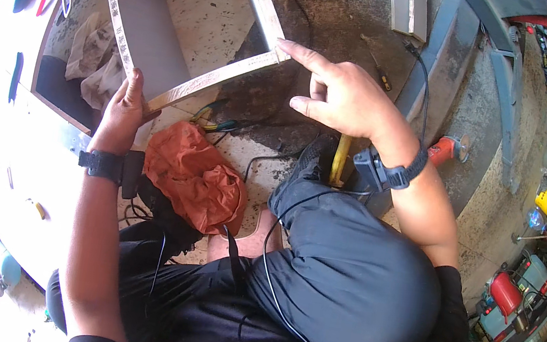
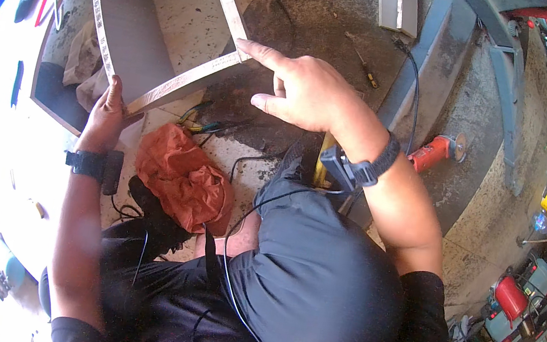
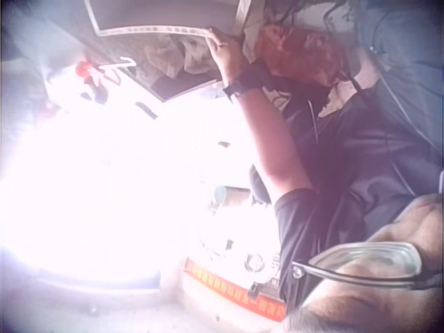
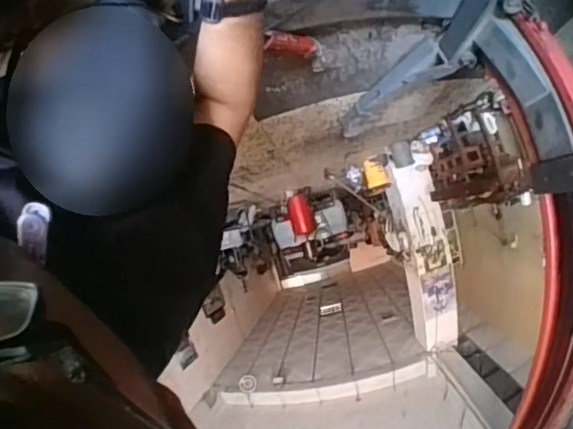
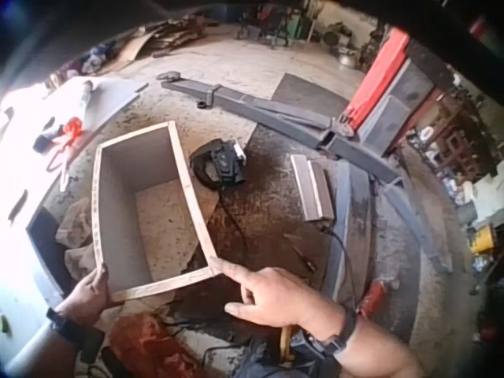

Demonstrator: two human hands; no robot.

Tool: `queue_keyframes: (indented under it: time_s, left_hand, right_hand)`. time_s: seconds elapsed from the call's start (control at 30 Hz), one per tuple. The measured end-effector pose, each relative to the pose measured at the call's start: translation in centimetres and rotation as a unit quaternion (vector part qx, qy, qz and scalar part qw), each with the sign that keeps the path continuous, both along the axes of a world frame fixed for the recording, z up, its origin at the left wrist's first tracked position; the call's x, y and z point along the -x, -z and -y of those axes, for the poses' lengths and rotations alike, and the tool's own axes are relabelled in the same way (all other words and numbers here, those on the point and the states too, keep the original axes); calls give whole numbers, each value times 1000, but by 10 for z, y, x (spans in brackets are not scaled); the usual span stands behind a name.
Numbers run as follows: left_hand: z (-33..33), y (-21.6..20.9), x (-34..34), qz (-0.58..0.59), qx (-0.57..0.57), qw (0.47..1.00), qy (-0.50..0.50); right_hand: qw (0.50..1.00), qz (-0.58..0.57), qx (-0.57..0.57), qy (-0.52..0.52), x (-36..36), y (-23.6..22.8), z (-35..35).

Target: Assembling and measuring a small wooden box using a hammer and a tape measure.

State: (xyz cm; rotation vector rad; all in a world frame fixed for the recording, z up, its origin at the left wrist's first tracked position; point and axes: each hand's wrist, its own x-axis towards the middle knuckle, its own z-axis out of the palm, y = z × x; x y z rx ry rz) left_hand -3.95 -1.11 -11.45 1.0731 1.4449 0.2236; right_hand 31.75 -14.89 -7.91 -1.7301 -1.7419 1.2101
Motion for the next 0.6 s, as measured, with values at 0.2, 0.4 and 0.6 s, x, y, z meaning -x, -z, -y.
queue_keyframes:
  time_s: [0.2,0.4,0.6]
  left_hand:
    - [-1,9,4,27,34,999,-19]
    - [-3,10,6,26,39,999,-11]
    - [-3,11,6,12,39,999,-19]
  right_hand:
    - [989,129,-15,-64,-4,5,-5]
    - [998,-31,-25,-41,-5,2,5]
    - [996,20,-90,-20,24,41,20]
